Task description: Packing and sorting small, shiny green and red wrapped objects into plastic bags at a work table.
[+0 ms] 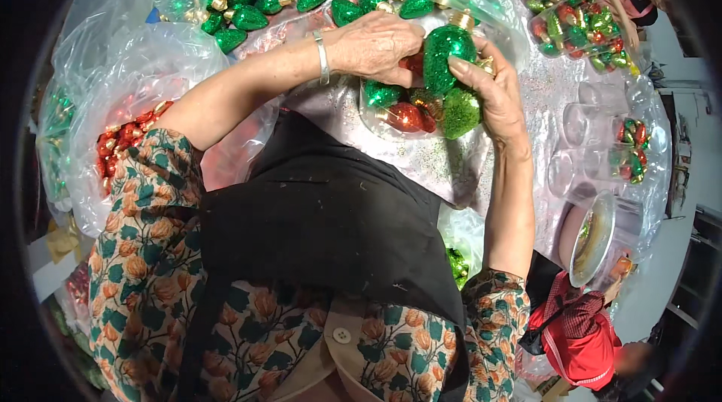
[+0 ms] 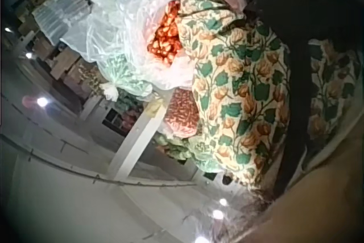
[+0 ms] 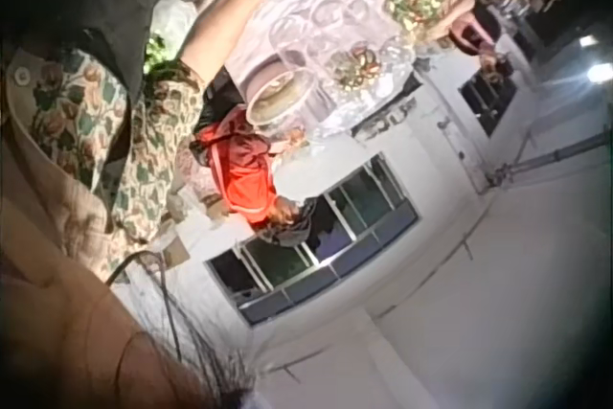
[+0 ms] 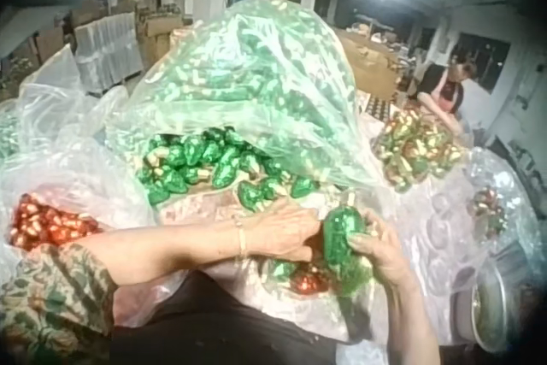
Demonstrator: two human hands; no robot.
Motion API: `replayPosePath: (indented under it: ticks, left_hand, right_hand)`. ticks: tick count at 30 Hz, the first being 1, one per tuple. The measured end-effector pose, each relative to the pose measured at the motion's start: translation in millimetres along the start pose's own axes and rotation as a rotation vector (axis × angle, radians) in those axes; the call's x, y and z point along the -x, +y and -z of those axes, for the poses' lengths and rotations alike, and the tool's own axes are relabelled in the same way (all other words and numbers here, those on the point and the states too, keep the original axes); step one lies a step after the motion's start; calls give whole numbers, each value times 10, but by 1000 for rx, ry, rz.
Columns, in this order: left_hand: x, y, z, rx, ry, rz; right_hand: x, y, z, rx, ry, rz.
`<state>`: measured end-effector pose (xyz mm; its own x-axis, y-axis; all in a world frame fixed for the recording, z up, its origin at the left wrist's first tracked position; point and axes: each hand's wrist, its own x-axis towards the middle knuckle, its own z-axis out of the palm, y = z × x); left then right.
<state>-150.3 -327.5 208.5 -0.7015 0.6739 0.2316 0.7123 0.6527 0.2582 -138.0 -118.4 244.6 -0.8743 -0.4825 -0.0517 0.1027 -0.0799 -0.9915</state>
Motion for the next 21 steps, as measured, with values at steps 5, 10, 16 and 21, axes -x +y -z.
replayPosePath:
  ticks: [5,10,16,21]
  left_hand:
    - [129,121,17,1,97,74]
    - [164,71,36,35,91,139]
    - [227,85,-27,71,160,128]
    - [191,108,-15,64,203,136]
  right_hand:
    - [61,-235,-206,598,162,51]
    - [87,-458,-362,1014,133,47]
    - [52,-465,-374,1402,-123,-104]
    - [-30,-572,-362,1647,-178,-13]
